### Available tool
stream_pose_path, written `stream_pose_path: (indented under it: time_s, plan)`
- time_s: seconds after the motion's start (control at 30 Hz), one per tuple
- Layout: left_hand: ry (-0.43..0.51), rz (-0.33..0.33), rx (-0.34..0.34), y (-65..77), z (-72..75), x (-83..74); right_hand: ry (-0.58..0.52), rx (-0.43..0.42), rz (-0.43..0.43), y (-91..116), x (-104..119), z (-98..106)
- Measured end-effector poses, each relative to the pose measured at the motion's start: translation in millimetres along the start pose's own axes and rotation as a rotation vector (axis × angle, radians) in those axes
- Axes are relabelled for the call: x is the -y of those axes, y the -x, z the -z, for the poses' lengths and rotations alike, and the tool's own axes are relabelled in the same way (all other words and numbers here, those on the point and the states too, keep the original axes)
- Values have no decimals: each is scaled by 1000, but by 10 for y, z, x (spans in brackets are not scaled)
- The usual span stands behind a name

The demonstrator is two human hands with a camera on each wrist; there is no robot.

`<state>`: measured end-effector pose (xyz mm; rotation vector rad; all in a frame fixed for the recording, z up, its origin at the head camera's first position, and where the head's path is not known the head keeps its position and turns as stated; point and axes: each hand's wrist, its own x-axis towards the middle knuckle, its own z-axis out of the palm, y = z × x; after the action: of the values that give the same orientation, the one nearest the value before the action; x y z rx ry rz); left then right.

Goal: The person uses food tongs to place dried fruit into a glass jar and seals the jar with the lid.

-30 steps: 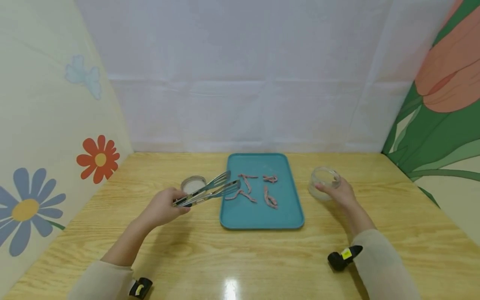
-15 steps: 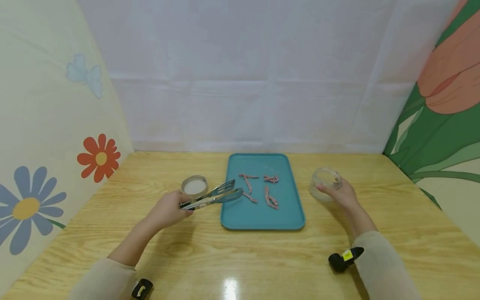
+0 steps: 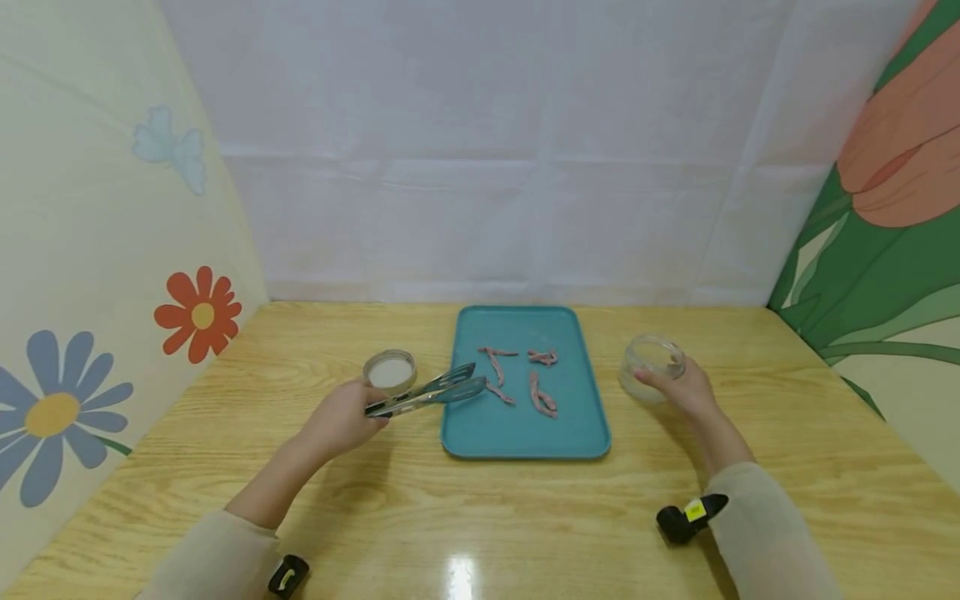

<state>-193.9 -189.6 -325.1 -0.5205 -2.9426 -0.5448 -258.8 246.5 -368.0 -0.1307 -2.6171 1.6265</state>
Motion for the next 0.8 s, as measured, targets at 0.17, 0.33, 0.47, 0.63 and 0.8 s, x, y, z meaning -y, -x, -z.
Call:
stream_pose_path:
  time_s: [0.17,0.33,0.47,0.63,0.8]
  plan:
    - [-29,-13,-8,2,-15,-37,7,-4,-1,-3,-13,-4]
    - [-42,-41,-30,-6,-38,-48,4,-11,1,-11,-54,-9]
    - [-54,-46,-44,5,-39,-56,29,-20,16,-108,-190,-14]
    - [-62,-22,-41,6,-52,-58,23,-12,-12,-7,-34,-1]
    - [-51,-9,-34,14,-46,-61,15,-3,-23,13,-2,3]
